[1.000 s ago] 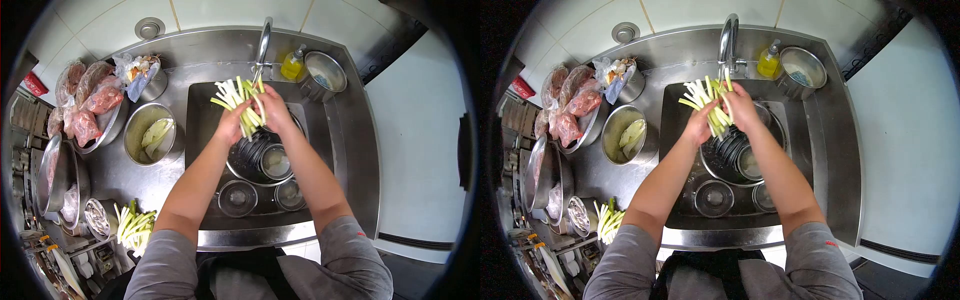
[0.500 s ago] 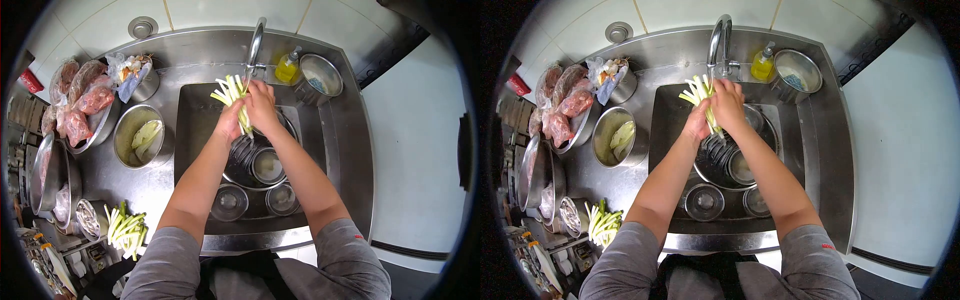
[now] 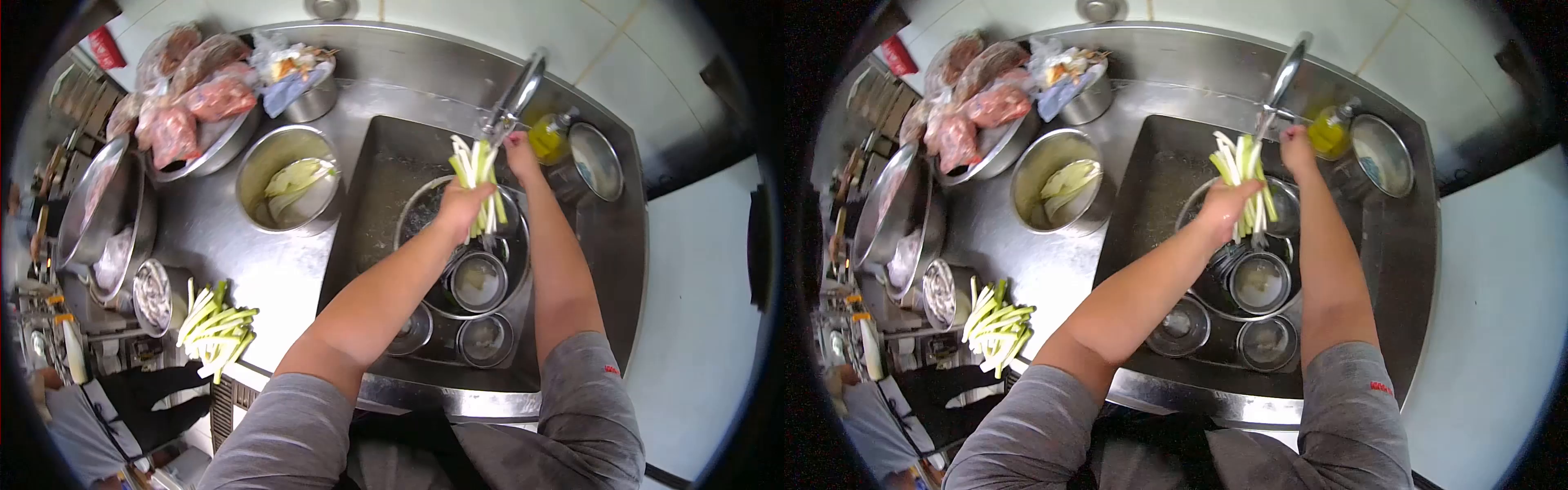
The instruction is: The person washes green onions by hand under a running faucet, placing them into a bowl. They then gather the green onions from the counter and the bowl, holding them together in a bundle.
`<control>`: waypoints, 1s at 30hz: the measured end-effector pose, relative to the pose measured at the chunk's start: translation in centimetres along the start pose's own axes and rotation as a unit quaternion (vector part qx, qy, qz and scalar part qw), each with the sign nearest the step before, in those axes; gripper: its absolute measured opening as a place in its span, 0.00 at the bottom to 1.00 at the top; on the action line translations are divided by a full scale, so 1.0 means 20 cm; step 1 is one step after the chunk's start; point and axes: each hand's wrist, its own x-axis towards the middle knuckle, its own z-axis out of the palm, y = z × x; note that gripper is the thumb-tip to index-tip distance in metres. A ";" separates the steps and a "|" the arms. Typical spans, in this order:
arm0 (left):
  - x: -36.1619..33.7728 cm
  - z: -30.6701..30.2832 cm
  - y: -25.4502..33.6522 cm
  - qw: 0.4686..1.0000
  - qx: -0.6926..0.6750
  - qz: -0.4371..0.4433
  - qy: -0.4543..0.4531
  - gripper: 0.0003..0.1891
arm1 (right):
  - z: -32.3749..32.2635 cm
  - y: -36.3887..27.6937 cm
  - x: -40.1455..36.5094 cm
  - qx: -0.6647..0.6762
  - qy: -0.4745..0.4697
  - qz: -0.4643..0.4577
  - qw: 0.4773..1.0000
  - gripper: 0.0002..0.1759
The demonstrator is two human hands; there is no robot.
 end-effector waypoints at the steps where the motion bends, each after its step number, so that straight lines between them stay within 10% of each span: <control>1: -0.05 -0.02 0.01 1.000 0.007 0.010 -0.015 0.16 | 0.01 0.02 0.00 0.012 0.012 0.022 1.000 0.11; 5: -0.21 -0.16 0.04 0.996 0.065 0.045 -0.028 0.17 | -0.01 -0.03 -0.02 0.025 0.024 0.045 0.998 0.11; 9: -0.44 -0.32 0.18 0.989 0.136 0.051 -0.002 0.18 | -0.08 -0.36 -0.41 0.141 0.029 0.061 0.988 0.32; 10: -0.47 -0.38 0.19 0.986 0.152 0.066 -0.008 0.16 | -0.13 -0.61 -0.65 0.244 -0.033 0.195 0.949 0.36; 14: -0.64 -0.55 0.25 0.983 0.152 0.097 -0.026 0.15 | -0.09 -0.95 -1.25 0.399 -0.352 0.062 0.844 0.49; 18: -0.84 -0.63 0.26 0.979 0.168 0.106 -0.051 0.15 | 0.12 -1.21 -1.60 0.446 -0.268 0.042 0.853 0.40; 23: -1.16 -0.77 0.35 0.776 0.528 0.341 0.052 0.23 | 0.24 -1.50 -1.90 0.512 -0.229 0.138 0.817 0.41; 30: -1.47 -1.02 0.55 0.761 0.543 0.330 -0.132 0.46 | 0.39 -1.77 -2.05 0.583 -0.119 0.169 0.786 0.27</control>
